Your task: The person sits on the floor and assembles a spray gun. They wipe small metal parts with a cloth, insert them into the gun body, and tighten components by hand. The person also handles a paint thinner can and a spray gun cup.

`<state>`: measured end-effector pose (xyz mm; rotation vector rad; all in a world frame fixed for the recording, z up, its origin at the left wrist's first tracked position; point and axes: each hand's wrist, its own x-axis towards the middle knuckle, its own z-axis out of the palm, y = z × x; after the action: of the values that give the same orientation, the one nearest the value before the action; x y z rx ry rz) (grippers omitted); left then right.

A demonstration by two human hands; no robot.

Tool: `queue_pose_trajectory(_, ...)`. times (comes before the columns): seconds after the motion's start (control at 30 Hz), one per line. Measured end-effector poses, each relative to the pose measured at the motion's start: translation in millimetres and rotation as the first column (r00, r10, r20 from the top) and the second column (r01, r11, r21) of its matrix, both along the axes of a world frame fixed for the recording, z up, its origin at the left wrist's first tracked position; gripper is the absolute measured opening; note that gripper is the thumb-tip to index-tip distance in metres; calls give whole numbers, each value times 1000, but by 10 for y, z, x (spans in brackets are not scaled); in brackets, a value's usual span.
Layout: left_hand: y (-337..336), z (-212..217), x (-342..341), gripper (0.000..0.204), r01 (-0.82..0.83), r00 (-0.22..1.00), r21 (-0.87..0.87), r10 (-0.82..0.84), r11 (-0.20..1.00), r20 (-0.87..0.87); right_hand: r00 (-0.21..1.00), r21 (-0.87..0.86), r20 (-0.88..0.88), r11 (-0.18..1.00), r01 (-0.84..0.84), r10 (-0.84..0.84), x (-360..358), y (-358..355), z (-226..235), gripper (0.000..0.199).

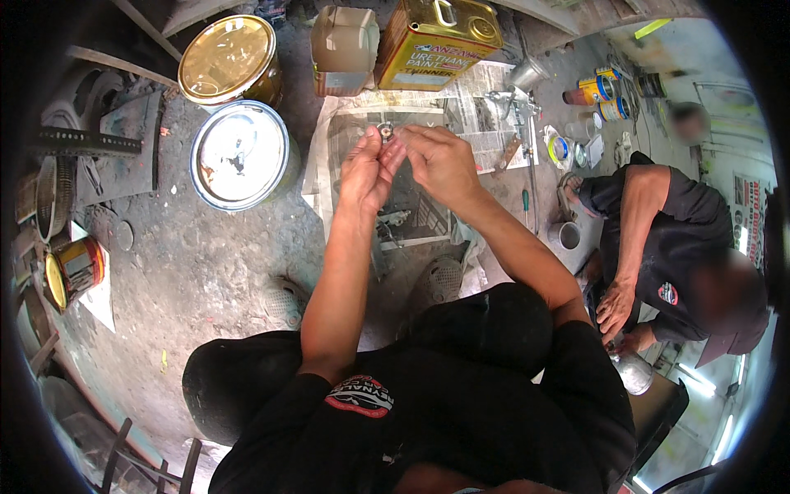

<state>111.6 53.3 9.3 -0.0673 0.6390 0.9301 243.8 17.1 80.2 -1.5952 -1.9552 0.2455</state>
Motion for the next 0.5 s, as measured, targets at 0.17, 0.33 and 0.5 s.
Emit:
queue_pose_trajectory(0.17,-10,-148,-96,18,19,998,105,-25,994,50,997,-39,37,997,-67,68,-29,-50,46,23)
queue_pose_trajectory(0.33,-57,16,-156,19,72,995,169,-82,983,50,948,-243,-318,967,-74,-7,5,-52,119,28)
queue_pose_trajectory(0.5,-4,-66,-127,22,84,993,186,-98,979,70,994,-67,-113,998,-13,5,-28,-50,137,21)
